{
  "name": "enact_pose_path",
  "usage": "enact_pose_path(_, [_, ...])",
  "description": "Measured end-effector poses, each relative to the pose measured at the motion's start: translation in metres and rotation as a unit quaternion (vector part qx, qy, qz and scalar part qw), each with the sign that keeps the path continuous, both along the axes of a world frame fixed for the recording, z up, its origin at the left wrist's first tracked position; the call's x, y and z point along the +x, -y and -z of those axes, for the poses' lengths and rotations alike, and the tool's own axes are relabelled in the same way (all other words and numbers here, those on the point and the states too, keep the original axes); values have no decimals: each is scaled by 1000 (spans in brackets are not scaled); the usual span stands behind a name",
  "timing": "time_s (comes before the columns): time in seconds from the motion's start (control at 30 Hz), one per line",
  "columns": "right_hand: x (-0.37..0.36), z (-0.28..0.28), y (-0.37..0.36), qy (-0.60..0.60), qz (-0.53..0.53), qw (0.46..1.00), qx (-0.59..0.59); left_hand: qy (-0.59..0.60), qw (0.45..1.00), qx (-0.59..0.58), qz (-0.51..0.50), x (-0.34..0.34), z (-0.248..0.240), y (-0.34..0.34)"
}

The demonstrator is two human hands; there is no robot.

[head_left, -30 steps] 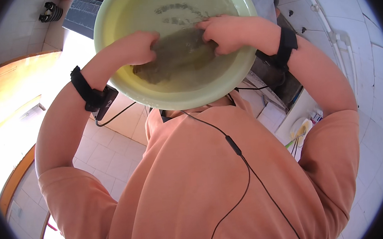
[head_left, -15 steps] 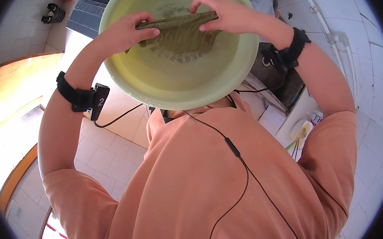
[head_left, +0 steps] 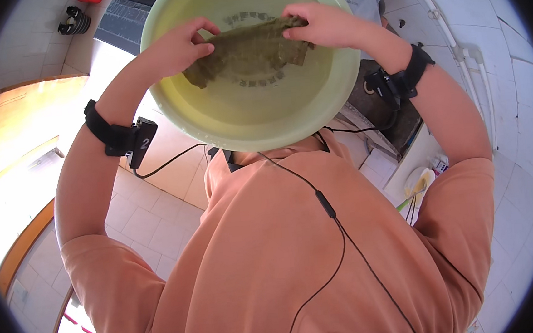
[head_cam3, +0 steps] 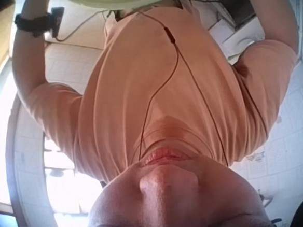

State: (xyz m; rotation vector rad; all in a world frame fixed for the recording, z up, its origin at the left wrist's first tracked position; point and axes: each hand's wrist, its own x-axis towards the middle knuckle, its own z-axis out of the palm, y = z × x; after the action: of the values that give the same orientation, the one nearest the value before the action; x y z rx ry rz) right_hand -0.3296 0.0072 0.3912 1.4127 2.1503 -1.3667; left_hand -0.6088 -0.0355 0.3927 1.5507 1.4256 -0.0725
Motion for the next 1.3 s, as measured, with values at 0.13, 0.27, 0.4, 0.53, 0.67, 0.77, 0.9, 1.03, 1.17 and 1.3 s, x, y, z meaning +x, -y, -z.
enact_pose_path(0.13, [6,26,11,12,-37,986,161,-43,966,246,74,6,20,13])
enact_pose_path(0.27, [-1,30,17,-75,-173,927,323,8,947,236,219,11,27,21])
enact_pose_path(0.4, [-16,20,31,34,-255,953,158,-60,959,132,243,13,35,26])
enact_pose_path(0.53, [-22,23,37,91,-260,949,151,-117,939,151,286,18,28,19])
enact_pose_path(0.67, [-25,16,35,128,-245,957,85,-55,980,45,187,18,29,17])
enact_pose_path(0.77, [-27,6,37,138,-246,956,82,-51,986,1,161,24,19,15])
enact_pose_path(0.9, [-26,14,33,127,-263,947,138,75,985,-140,67,24,28,14])
enact_pose_path(1.03, [-35,6,33,137,-202,966,87,8,980,-181,80,34,25,8])
enact_pose_path(1.17, [-38,2,41,94,-226,960,137,35,985,-148,75,32,38,7])
enact_pose_path(1.3, [-38,12,30,71,-200,975,69,98,989,-81,77,31,41,15])
